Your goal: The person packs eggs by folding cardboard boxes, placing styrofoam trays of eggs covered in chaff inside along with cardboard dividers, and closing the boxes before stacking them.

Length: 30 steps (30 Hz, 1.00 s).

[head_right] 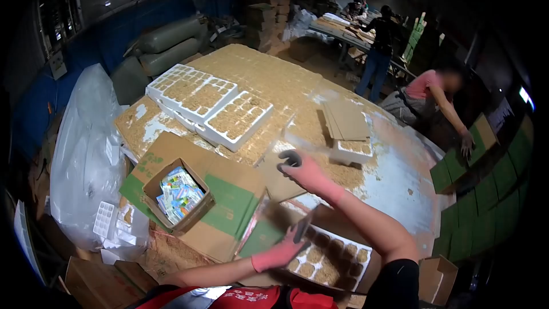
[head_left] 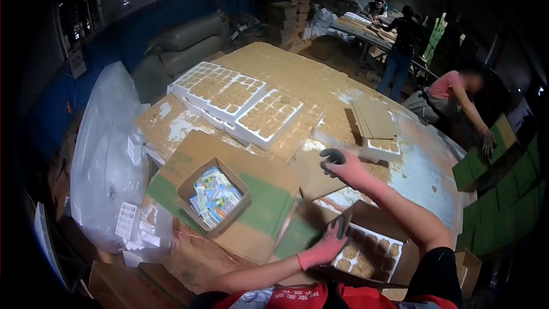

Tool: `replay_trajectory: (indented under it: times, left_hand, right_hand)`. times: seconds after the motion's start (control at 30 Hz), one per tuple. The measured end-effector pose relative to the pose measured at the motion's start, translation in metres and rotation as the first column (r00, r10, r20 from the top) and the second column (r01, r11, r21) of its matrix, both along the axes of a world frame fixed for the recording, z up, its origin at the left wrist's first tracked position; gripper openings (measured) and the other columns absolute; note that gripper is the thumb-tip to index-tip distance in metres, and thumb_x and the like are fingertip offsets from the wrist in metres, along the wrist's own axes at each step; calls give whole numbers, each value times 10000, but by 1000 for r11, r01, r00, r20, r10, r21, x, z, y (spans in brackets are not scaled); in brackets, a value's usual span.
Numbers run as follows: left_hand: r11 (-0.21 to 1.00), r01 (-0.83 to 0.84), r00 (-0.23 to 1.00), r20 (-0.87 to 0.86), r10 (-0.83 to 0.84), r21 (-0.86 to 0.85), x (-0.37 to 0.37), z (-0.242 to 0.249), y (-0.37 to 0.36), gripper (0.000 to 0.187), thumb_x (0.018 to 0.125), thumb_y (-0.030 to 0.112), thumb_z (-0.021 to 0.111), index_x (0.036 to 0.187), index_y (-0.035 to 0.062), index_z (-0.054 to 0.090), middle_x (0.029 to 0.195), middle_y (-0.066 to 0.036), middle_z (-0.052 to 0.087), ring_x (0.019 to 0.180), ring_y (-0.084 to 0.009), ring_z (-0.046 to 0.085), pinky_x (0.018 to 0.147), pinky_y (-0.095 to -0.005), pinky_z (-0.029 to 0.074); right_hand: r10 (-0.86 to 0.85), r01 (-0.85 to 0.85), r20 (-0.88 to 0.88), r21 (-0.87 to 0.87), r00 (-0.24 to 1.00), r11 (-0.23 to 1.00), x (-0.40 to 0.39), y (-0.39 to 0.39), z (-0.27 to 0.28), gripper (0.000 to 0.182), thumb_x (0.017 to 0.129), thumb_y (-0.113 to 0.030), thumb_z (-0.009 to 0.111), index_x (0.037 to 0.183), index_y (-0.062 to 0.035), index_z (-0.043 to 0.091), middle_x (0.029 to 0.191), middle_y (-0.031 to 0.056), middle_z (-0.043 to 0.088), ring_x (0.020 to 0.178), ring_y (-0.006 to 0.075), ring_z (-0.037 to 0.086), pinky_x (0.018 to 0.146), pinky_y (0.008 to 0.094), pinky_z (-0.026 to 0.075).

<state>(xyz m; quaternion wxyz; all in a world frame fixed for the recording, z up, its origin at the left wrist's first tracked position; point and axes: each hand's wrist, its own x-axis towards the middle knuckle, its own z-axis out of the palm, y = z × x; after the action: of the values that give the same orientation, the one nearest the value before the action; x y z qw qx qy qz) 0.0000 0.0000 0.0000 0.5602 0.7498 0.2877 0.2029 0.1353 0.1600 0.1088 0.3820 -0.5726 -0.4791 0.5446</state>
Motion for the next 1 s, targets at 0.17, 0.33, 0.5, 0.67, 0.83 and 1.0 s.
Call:
replay_trajectory:
  times: [0.17,0.33,0.5,0.67,0.83,1.0]
  left_hand:
    - [996,-4,988,156,-10,84,34,-34,22,790,890,328,599,1468,-27,193,1425,-332,263,1286,-494,325,1078,-469,336]
    - [958,19,986,154,-65,285,22,-47,36,809,881,333,609,1474,-16,184,1419,-329,271,1273,-493,336,1066,-473,346]
    - [896,-17,991,130,-45,444,22,-63,41,828,871,339,619,1480,-6,176,1412,-325,279,1259,-492,347,1055,-477,356]
    - [979,-123,982,121,143,-164,12,-27,48,669,916,349,569,1431,2,320,1444,-356,222,1325,-498,285,1075,-529,320]
    - [969,20,996,-76,-40,-246,-10,30,59,737,971,338,500,1460,-85,146,1475,-365,201,1384,-488,216,1137,-430,268]
    - [999,2,994,108,3,-45,11,-41,57,561,994,263,464,1447,-24,302,1493,-263,295,1400,-380,286,1147,-377,255]
  right_hand:
    - [82,-57,142,-171,986,984,-54,224,-163,472,832,-436,709,978,11,662,824,93,651,694,199,641,583,331,496]
    - [-222,167,-211,-250,952,954,-122,320,-249,345,866,-361,662,964,-30,661,803,91,633,684,203,601,589,334,478]
    - [68,-38,-268,116,961,993,-100,285,-191,283,796,-235,719,1015,-69,654,859,46,662,774,164,635,685,306,518]
    - [171,-297,345,357,923,885,16,203,-92,191,776,-110,720,959,-66,687,862,46,687,792,141,644,706,272,526]
    - [-64,88,-147,161,987,983,104,4,43,201,819,-48,668,1018,-15,675,993,57,675,911,126,628,757,269,526]
    - [-171,114,222,246,960,962,213,-205,111,477,805,-123,639,1245,48,574,1176,100,625,1087,166,583,939,283,455]
